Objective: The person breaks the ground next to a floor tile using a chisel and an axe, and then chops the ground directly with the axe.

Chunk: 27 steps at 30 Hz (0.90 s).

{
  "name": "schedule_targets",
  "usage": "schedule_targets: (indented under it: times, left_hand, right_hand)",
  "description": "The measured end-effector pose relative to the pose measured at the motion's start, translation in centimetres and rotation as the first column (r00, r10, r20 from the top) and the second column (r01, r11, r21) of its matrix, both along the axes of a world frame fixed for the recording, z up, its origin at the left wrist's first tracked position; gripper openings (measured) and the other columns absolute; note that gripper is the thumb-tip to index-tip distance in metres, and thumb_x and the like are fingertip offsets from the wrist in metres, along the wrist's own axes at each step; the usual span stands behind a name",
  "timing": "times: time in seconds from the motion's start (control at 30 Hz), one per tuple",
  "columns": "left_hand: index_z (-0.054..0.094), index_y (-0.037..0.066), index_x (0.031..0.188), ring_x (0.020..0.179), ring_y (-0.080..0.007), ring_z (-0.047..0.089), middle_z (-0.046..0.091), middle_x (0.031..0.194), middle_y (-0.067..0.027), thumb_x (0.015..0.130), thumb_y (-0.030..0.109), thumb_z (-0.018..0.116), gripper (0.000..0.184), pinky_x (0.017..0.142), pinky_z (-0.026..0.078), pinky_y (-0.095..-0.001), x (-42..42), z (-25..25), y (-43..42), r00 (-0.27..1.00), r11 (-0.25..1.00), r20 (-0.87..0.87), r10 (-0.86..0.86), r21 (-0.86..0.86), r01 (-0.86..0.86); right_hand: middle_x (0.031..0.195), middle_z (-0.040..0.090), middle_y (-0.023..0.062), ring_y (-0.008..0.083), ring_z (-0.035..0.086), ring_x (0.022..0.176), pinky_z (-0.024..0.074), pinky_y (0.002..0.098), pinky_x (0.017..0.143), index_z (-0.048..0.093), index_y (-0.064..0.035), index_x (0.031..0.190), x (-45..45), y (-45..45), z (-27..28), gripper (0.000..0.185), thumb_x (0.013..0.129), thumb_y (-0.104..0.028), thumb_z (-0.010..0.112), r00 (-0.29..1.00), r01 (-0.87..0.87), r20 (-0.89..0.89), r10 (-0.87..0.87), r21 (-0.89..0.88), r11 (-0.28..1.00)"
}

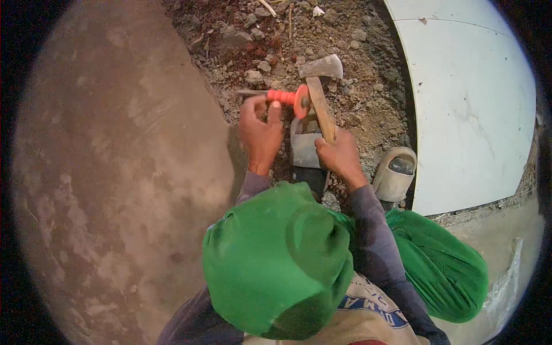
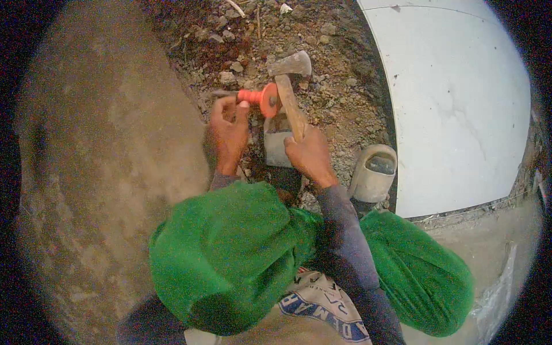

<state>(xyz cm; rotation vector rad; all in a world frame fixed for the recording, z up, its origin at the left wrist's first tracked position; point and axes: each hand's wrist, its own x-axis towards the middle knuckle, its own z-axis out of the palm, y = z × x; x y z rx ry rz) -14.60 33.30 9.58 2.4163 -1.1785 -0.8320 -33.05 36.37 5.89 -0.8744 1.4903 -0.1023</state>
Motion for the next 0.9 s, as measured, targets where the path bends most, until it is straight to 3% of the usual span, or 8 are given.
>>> schedule_targets:
  times: [0.1,0.4,0.47,0.6,0.63,0.73,0.8,0.9]
  left_hand:
    - [0.065,0.007,0.123,0.126,-0.0365,0.055,0.062,0.129,-0.0161,0.077,0.008,0.075,0.047,0.109,0.043,-0.0475,0.8,-0.9,-0.5,0.859,0.845,0.043,-0.510,-0.160,0.510]
    - [0.067,0.011,0.119,0.102,-0.0386,0.061,0.068,0.106,-0.0140,0.073,0.007,0.074,0.047,0.095,0.046,-0.0521,0.5,-4.2,-3.8,0.761,0.758,0.005,-0.648,-0.096,0.646]
    - [0.068,0.011,0.115,0.090,-0.0386,0.063,0.069,0.097,-0.0131,0.076,0.011,0.075,0.040,0.084,0.049,-0.0522,1.1,-4.6,-4.6,0.731,0.729,-0.043,-0.681,-0.129,0.672]
    - [0.067,0.011,0.117,0.095,-0.0342,0.067,0.070,0.103,-0.0134,0.082,0.022,0.078,0.038,0.082,0.054,-0.0468,4.4,-9.1,-6.6,0.602,0.604,-0.122,-0.789,0.020,0.797]
    - [0.067,0.010,0.118,0.097,-0.0327,0.068,0.071,0.106,-0.0131,0.082,0.023,0.079,0.040,0.083,0.055,-0.0458,4.8,-9.2,-7.0,0.576,0.587,-0.180,-0.797,-0.008,0.810]
    - [0.070,0.011,0.115,0.099,-0.0276,0.072,0.074,0.109,-0.0105,0.081,0.028,0.083,0.040,0.083,0.058,-0.0412,7.1,-11.8,-7.8,0.571,0.847,-0.739,-0.356,0.003,0.531]
    - [0.072,0.011,0.111,0.097,-0.0267,0.073,0.075,0.106,-0.0094,0.082,0.031,0.083,0.038,0.082,0.059,-0.0402,7.6,-11.7,-9.7,0.282,0.294,-0.138,-0.949,-0.074,0.953]
    - [0.076,0.013,0.103,0.089,-0.0307,0.074,0.076,0.100,-0.0102,0.077,0.041,0.086,0.039,0.077,0.060,-0.0432,4.5,-7.7,-7.4,0.450,0.457,0.089,-0.888,0.071,0.887]
  right_hand:
    - [0.073,0.066,0.0181,0.0313,0.065,0.066,0.0518,0.0444,0.064,0.067,0.0028,0.100,0.2,0.2,-0.3,0.029,0.082,-0.020,0.069,1.000,0.012,0.018,-0.011,-0.027,1.000]
    - [0.069,0.062,0.0179,0.0264,0.063,0.062,0.0506,0.0420,0.062,0.069,0.0022,0.101,-0.5,-5.9,0.7,0.033,0.081,-0.024,0.067,0.990,0.101,-0.034,-0.137,-0.505,0.857]
    - [0.083,0.069,0.0225,0.0422,0.067,0.077,0.0538,0.0486,0.073,0.068,-0.0025,0.101,-0.4,-10.6,2.8,0.032,0.080,-0.026,0.069,0.995,0.094,0.017,-0.099,-0.518,0.851]
    - [0.071,0.062,0.0149,0.0247,0.058,0.062,0.0497,0.0406,0.062,0.066,0.0019,0.098,-0.5,-16.5,-0.4,0.033,0.083,-0.027,0.070,0.996,0.093,0.090,-0.025,-0.934,0.344]
    - [0.093,0.064,0.0185,0.0256,0.062,0.084,0.0531,0.0409,0.074,0.064,0.0011,0.106,-2.1,-18.0,5.1,0.027,0.089,-0.020,0.059,0.981,0.042,0.157,0.115,-0.747,0.663]
    - [0.081,0.062,0.0092,0.0153,0.063,0.076,0.0517,0.0335,0.059,0.054,-0.0039,0.082,-3.8,-18.1,7.7,0.008,0.089,-0.008,0.054,0.943,0.065,0.308,0.124,-0.538,0.841]
    - [0.075,0.059,0.0062,0.0144,0.061,0.070,0.0511,0.0332,0.058,0.054,-0.0025,0.076,-5.7,-17.6,6.8,0.019,0.090,-0.014,0.059,0.926,-0.001,0.341,0.164,-0.432,0.902]
    - [0.072,0.060,0.0033,0.0136,0.059,0.059,0.0504,0.0325,0.052,0.059,-0.0001,0.080,-5.6,-14.0,3.8,0.023,0.092,-0.020,0.065,0.964,0.070,0.247,0.099,-0.594,0.801]
